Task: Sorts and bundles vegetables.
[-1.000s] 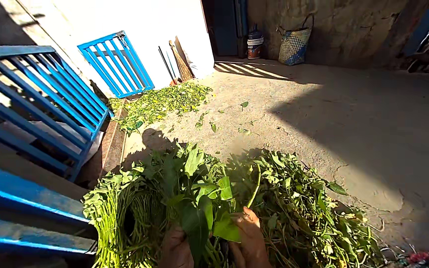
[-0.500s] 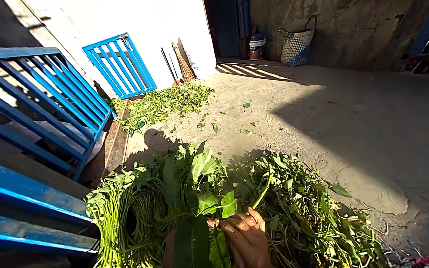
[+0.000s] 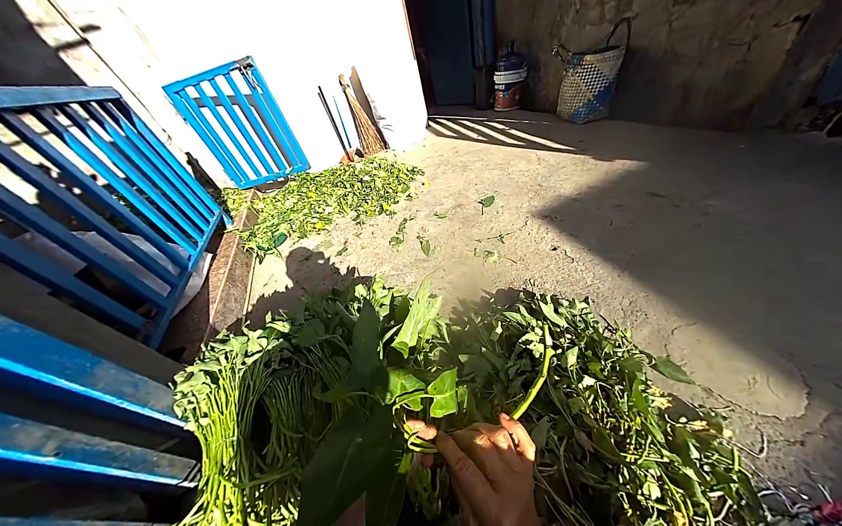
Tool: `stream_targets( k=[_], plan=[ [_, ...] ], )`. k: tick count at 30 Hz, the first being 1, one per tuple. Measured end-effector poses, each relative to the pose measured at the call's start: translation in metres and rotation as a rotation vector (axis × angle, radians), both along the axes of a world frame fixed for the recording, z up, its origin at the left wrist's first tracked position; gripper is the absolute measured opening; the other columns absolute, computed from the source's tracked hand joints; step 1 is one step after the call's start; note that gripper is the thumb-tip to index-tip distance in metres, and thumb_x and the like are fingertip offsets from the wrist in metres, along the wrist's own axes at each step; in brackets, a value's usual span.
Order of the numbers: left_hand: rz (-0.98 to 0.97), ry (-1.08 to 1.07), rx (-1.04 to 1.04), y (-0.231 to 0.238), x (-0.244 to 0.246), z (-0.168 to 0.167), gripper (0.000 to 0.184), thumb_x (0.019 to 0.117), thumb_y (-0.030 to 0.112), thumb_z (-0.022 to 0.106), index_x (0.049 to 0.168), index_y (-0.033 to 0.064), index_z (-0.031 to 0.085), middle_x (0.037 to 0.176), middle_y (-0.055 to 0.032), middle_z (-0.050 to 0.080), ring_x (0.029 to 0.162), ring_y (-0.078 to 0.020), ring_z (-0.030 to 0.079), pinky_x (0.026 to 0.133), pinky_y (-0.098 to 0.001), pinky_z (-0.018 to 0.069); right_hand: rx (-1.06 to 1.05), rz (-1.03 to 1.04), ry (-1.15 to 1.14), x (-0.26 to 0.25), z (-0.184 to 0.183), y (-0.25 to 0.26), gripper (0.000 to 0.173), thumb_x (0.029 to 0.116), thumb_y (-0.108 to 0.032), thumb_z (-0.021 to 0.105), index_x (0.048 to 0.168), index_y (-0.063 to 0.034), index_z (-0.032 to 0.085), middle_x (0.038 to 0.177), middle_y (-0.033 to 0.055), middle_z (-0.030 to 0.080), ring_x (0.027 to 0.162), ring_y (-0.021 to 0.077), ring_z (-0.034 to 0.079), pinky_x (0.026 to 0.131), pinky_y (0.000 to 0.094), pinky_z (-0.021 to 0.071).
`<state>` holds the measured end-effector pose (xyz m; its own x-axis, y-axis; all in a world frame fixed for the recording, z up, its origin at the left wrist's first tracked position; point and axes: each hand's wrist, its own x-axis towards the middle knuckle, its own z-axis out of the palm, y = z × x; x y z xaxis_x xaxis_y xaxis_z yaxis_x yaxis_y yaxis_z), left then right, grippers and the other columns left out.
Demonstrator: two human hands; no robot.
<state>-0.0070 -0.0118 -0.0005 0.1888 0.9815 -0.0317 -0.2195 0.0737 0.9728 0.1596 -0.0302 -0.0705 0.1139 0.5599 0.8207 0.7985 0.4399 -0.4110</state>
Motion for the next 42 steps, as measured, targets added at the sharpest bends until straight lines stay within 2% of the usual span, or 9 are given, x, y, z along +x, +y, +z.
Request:
stream_targets(
  k=[10,13,17,22,25,29,33,38,42],
  plan=[
    [0.132,0.033,0.006,0.015,0.008,-0.004,0.014,0.0957,-0.008,0.059,0.109,-0.0098,0.062,0.098,-0.0214,0.072,0.09,-0.026,0.072,0.085,-0.0401,0.061,-0.446,0.386,0.55,-0.02,0.01,0.0,0.043,0.1028,-0.041,0.058,0.122,-0.003,0.065,0.099,0.0043,0.069,0.094,0.0166,0.066,0.089,0.0412,0.0547],
    [0.118,0.054,-0.038,0.014,0.009,-0.004,0.016,0.0945,-0.004,0.065,0.109,-0.0094,0.064,0.096,-0.0196,0.071,0.085,-0.0237,0.071,0.079,-0.0378,0.0621,-0.593,0.519,0.971,-0.024,0.029,0.012,0.041,0.0981,-0.03,0.068,0.125,0.0005,0.067,0.11,0.0101,0.068,0.097,0.0152,0.068,0.085,0.0306,0.0595],
    [0.138,0.05,-0.098,0.015,0.008,-0.005,0.015,0.0955,-0.002,0.065,0.108,-0.0099,0.065,0.095,-0.021,0.071,0.079,-0.0259,0.071,0.072,-0.0401,0.063,-0.615,0.578,1.292,-0.028,0.051,0.025,0.013,0.0937,-0.005,0.07,0.103,0.003,0.074,0.096,0.0113,0.073,0.078,0.0155,0.07,0.068,0.0276,0.0602],
    [0.338,-0.011,-0.26,0.023,0.002,0.001,0.013,0.0992,-0.003,0.059,0.11,-0.0101,0.06,0.093,-0.0222,0.069,0.074,-0.0289,0.071,0.067,-0.0434,0.0633,-0.384,0.667,1.005,-0.025,0.024,0.009,0.013,0.0979,-0.005,0.063,0.104,0.0025,0.071,0.096,0.009,0.072,0.088,0.0153,0.07,0.082,0.0297,0.0606],
    [0.453,-0.002,-0.264,0.03,-0.004,0.009,0.013,0.0992,-0.002,0.061,0.11,-0.0101,0.06,0.091,-0.0215,0.07,0.072,-0.0289,0.072,0.065,-0.0423,0.064,-0.719,0.549,0.666,0.003,0.02,-0.009,0.019,0.0998,-0.018,0.063,0.107,-0.002,0.069,0.088,0.0057,0.071,0.081,0.0149,0.069,0.074,0.0311,0.0591],
    [0.422,0.08,-0.159,0.026,0.0,0.006,0.012,0.0987,-0.005,0.06,0.109,-0.0117,0.06,0.089,-0.0235,0.071,0.074,-0.0318,0.074,0.067,-0.043,0.0648,-0.941,0.236,0.153,0.022,0.027,-0.001,0.061,0.0923,-0.037,0.066,0.142,-0.0026,0.058,0.137,0.0201,0.061,0.129,0.041,0.054,0.105,0.0616,0.0434],
    [0.279,0.16,-0.075,0.022,0.008,-0.003,0.012,0.0965,-0.004,0.063,0.107,-0.0099,0.061,0.09,-0.0215,0.07,0.074,-0.0294,0.071,0.066,-0.0402,0.0634,-0.601,0.189,0.236,0.002,0.049,0.019,0.047,0.0923,-0.043,0.065,0.127,-0.0114,0.07,0.121,0.007,0.069,0.117,0.026,0.063,0.099,0.052,0.0503],
    [0.146,0.2,0.013,0.019,0.012,-0.008,0.013,0.0935,-0.002,0.065,0.106,-0.0055,0.065,0.091,-0.0157,0.071,0.082,-0.021,0.07,0.076,-0.0339,0.0605,-0.366,0.283,0.121,-0.018,0.064,0.053,0.058,0.0924,-0.025,0.069,0.148,-0.0309,0.055,0.138,0.0033,0.058,0.124,0.0217,0.058,0.095,0.0438,0.0561],
    [0.14,0.205,-0.008,0.019,0.009,-0.008,0.015,0.0933,0.0,0.068,0.107,-0.0065,0.066,0.09,-0.0171,0.071,0.077,-0.0237,0.07,0.07,-0.0364,0.0615,-0.244,0.276,0.014,-0.013,0.056,0.059,0.021,0.0953,-0.02,0.061,0.107,-0.022,0.078,0.093,-0.0006,0.069,0.095,0.0178,0.065,0.081,0.0368,0.0561]
  ],
)
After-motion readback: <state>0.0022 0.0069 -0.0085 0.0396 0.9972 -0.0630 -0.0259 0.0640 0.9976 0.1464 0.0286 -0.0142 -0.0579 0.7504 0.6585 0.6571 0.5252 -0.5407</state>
